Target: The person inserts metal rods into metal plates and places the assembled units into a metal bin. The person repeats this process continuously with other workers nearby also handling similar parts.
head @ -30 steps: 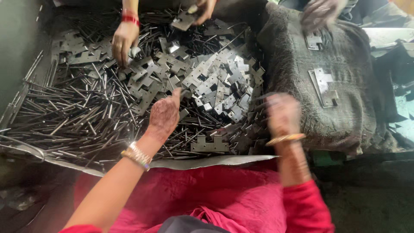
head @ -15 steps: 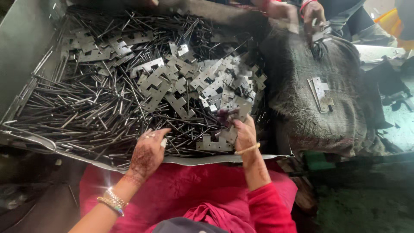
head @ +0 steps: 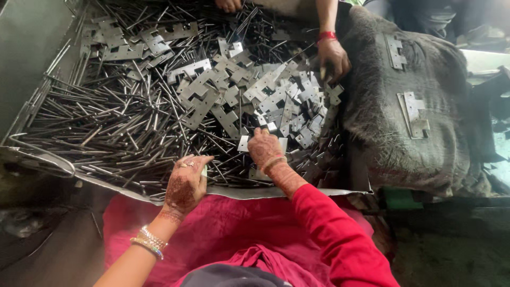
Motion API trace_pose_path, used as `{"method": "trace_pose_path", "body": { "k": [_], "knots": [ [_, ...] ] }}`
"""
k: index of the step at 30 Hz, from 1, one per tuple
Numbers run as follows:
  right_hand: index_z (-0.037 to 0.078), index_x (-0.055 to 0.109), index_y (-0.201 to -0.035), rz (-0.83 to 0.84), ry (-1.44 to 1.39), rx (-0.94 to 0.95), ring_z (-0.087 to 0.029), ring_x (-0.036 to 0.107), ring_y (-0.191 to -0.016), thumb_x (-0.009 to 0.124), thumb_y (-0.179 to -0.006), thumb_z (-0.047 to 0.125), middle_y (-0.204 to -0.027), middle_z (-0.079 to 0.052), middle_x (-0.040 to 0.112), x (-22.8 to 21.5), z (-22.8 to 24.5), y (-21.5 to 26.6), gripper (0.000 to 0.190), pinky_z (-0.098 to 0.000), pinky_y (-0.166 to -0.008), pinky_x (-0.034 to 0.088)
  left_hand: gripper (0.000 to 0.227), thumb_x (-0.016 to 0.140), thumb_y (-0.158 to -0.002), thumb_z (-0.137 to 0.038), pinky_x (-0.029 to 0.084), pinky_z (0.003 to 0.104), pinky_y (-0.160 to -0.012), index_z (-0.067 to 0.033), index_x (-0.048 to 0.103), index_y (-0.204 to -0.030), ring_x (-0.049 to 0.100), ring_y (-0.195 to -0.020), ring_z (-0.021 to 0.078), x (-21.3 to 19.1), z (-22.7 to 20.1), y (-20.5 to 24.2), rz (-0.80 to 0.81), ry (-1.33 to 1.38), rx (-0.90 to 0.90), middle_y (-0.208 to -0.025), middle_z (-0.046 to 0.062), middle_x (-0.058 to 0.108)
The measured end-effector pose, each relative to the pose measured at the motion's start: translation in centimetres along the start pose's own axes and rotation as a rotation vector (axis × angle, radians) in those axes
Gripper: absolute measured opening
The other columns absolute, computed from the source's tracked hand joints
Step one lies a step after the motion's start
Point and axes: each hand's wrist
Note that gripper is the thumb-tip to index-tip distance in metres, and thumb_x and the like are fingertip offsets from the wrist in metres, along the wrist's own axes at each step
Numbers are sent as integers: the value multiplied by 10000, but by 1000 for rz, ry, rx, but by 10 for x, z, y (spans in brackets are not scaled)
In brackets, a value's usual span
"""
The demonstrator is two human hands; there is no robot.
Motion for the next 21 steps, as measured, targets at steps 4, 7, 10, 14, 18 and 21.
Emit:
{"method": "trace_pose_path", "body": {
  "k": [4, 7, 10, 14, 18, 21],
  "knots": [
    [4, 672, -854, -200, 25, 112, -248, 673, -809, 584, -973, -5, -925, -153, 632, -37, -36, 24, 148, -340, -658, 610, 204, 646, -943, -131, 463, 432, -1000, -100, 686, -1140, 691, -1043, 278, 10, -13, -21, -6, 70, -32, -1048, 106, 757],
    [12, 622, -952, -685, -920, 369, -274, 698, -837, 563, -993, 62, -926, -157, 656, -57, -73, 55, 88, -390, -706, 623, 99, 673, -928, -184, 469, 437, -965, -116, 721, -982, 697, -978, 266, 47, -36, -47, 194, 57, 72, -964, 94, 750],
    [39, 595, -1015, -920, -2022, 628, -324, 725, -867, 476, -1034, 199, -952, -185, 686, -65, -99, 87, 200, -464, -766, 655, 261, 736, -689, -205, 488, 449, -784, -51, 722, -901, 687, -895, 304, 102, -68, -75, 228, -90, 201, -873, 118, 723],
    [-115, 575, -1232, -612, -2585, 913, -384, 733, -942, 427, -1117, 188, -1078, -278, 737, -51, -100, 119, 356, -469, -842, 628, 105, 690, -769, -96, 539, 434, -841, -90, 726, -867, 688, -952, 323, 129, -74, -95, 496, -186, 38, -920, 148, 709],
    [64, 553, -1178, -541, -2556, 918, -370, 731, -936, 460, -1049, 187, -1065, -223, 720, -28, -68, 128, 201, -535, -836, 623, 92, 648, -822, -75, 561, 472, -811, -39, 714, -875, 704, -889, 374, 88, -49, -90, 404, -56, -53, -899, 195, 716],
    [35, 582, -1184, -427, -2607, 895, -355, 728, -924, 506, -1027, 144, -1061, -208, 714, -16, -40, 115, 206, -546, -815, 629, 278, 646, -868, -114, 533, 493, -806, -65, 714, -1133, 691, -884, 398, 31, -24, -84, 317, 72, -368, -925, 222, 737]
  ]
}}
Point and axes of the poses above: each hand's wrist, its own y-axis away from the middle knuckle, its own x-axis out of the palm, z = x × y
